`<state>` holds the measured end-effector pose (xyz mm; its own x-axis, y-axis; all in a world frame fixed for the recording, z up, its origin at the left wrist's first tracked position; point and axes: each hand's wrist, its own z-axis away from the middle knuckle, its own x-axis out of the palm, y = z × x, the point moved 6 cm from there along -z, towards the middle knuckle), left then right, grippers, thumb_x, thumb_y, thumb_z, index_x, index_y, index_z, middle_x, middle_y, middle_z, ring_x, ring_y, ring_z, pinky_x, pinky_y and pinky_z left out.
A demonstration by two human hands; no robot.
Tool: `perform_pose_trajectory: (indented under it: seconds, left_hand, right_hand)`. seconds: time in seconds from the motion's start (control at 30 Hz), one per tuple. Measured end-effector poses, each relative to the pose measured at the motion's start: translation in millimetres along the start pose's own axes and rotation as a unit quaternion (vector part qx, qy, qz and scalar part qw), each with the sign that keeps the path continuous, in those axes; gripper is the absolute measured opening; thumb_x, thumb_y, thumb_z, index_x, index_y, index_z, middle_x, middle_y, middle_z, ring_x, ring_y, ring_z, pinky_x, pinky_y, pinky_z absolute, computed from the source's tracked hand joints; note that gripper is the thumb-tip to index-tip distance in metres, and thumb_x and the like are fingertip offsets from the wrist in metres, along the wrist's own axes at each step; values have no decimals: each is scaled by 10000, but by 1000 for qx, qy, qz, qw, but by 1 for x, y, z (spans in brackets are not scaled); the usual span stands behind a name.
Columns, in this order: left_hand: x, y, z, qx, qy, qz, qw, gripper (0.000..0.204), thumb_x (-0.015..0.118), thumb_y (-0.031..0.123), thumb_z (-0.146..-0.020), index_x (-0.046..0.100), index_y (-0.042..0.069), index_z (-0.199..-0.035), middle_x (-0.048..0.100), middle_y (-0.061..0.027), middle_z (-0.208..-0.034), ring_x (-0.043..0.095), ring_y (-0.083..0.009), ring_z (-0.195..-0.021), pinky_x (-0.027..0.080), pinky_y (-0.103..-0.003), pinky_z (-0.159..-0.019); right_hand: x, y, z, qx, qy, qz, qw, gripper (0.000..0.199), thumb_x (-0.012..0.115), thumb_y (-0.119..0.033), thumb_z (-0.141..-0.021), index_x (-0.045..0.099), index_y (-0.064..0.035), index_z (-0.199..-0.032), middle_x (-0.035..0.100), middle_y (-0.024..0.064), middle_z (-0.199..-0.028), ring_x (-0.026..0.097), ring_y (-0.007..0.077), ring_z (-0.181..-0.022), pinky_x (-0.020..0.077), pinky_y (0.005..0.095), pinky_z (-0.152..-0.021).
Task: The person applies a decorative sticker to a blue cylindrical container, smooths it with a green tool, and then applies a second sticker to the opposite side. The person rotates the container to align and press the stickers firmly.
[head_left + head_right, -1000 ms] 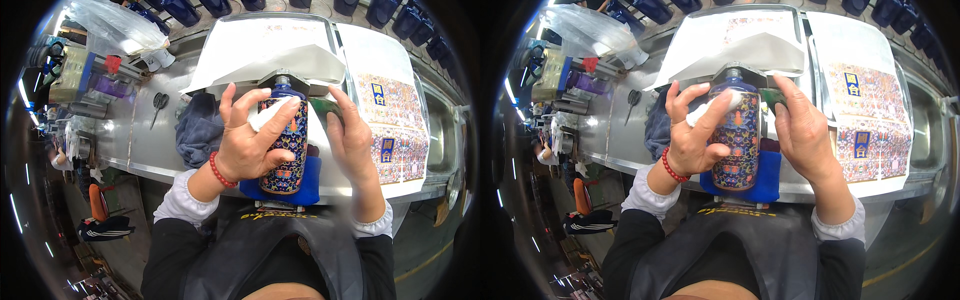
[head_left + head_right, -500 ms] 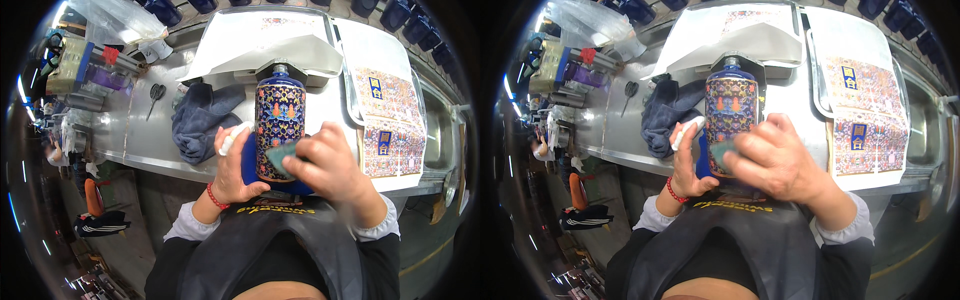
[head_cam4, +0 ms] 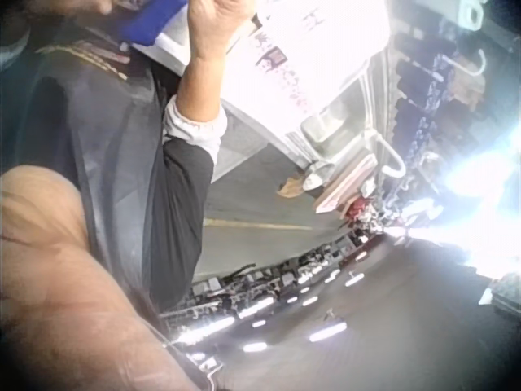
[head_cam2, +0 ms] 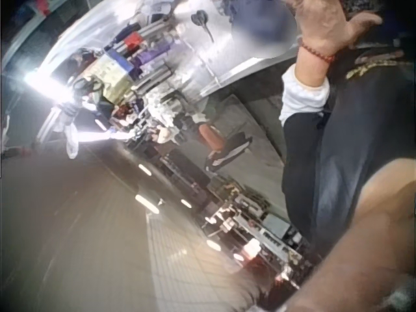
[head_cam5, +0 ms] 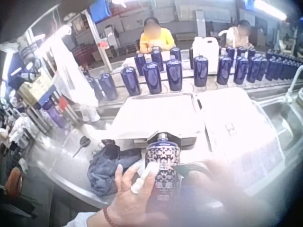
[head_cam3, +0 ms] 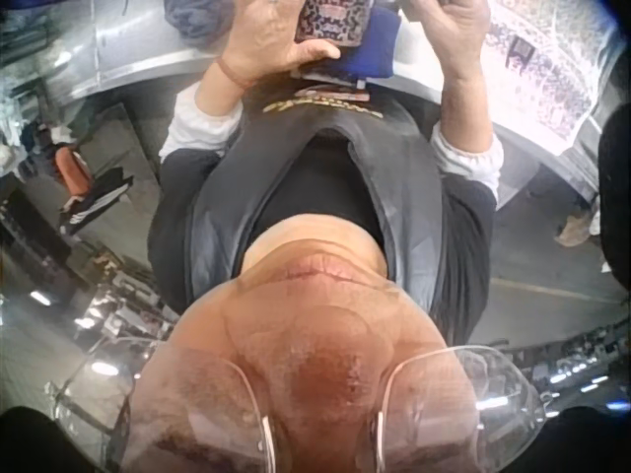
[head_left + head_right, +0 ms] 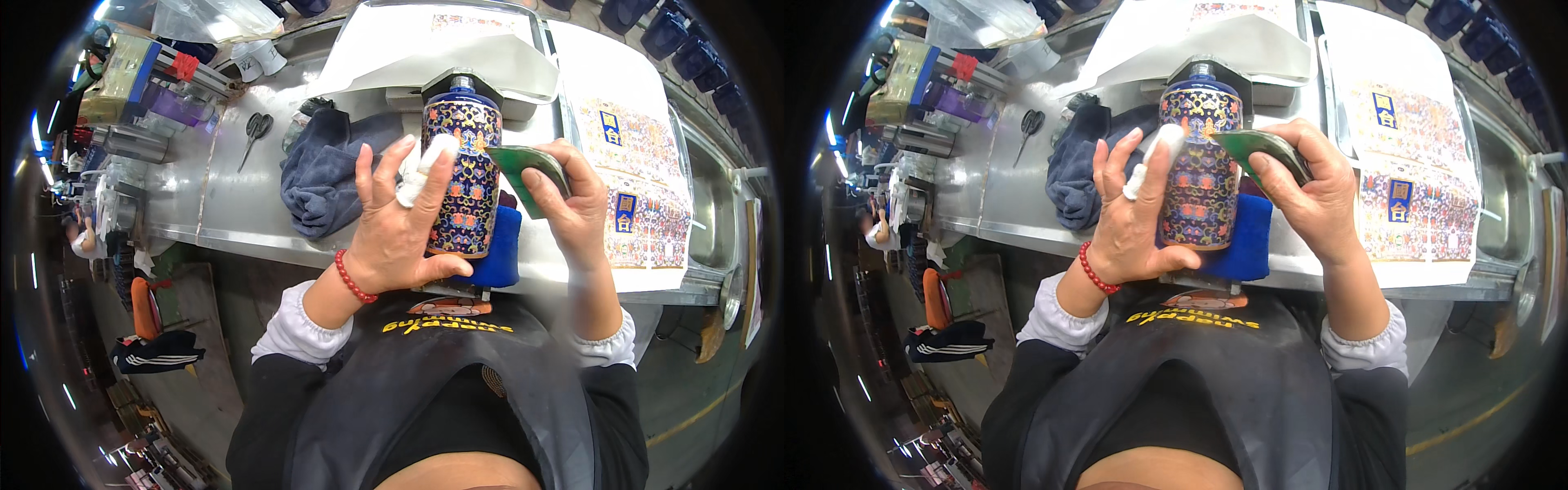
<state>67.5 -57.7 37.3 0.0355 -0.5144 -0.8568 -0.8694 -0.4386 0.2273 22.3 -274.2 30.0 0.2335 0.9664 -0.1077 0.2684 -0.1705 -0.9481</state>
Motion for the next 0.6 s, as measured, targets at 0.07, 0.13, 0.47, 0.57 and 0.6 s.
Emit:
perform_pose_trajectory:
  seconds: [0.07, 0.13, 0.47, 0.57, 0.6]
  left_hand:
    - [0, 7, -8, 12, -12, -30, 999, 1071, 398, 870, -868, 407, 64, -1574, 548, -128, -1473, 325, -385, -1426, 40, -673, -1189]
    - [1, 14, -11, 29, -28, -47, 998, 1032, 369, 859, -886, 438, 79, -1558, 559, -95, -1470, 328, -376, -1432, 26, -667, -1194]
    - [-1, 4, 8, -37, 24, -16, 999, 934, 387, 802, -940, 599, 39, -1435, 601, -163, -1412, 355, -395, -1392, 34, -628, -1208]
    - [-2, 7, 6, -16, 17, -48, 999, 913, 388, 796, -943, 628, 48, -1408, 618, -145, -1397, 384, -376, -1380, 26, -626, -1211]
    - [-4, 8, 4, -10, 20, -55, 998, 907, 391, 795, -942, 636, 51, -1400, 624, -138, -1389, 395, -368, -1375, 26, -624, -1213]
  right_hand:
    - [1, 5, 0, 6, 16, -4, 1000, 168, 704, -36, -965, 659, 29, -1113, 644, 29, -987, 612, 87, -902, 489, 215, -794]
    - [3, 9, -1, 7, 17, -31, 999, 180, 707, -41, -966, 656, 29, -1124, 644, 27, -1001, 614, 83, -924, 494, 214, -816]
    - [1, 13, 3, -4, 29, 27, 999, 208, 713, -46, -964, 645, 35, -1144, 639, 39, -1003, 616, 87, -923, 495, 213, -807]
    - [3, 15, 6, 2, 25, -1, 1000, 205, 706, -43, -969, 641, 35, -1146, 635, 39, -1001, 617, 86, -922, 496, 210, -806]
    - [4, 14, 6, -5, 24, 3, 1000, 204, 703, -43, -971, 640, 35, -1148, 636, 40, -1004, 619, 86, -920, 498, 209, -804]
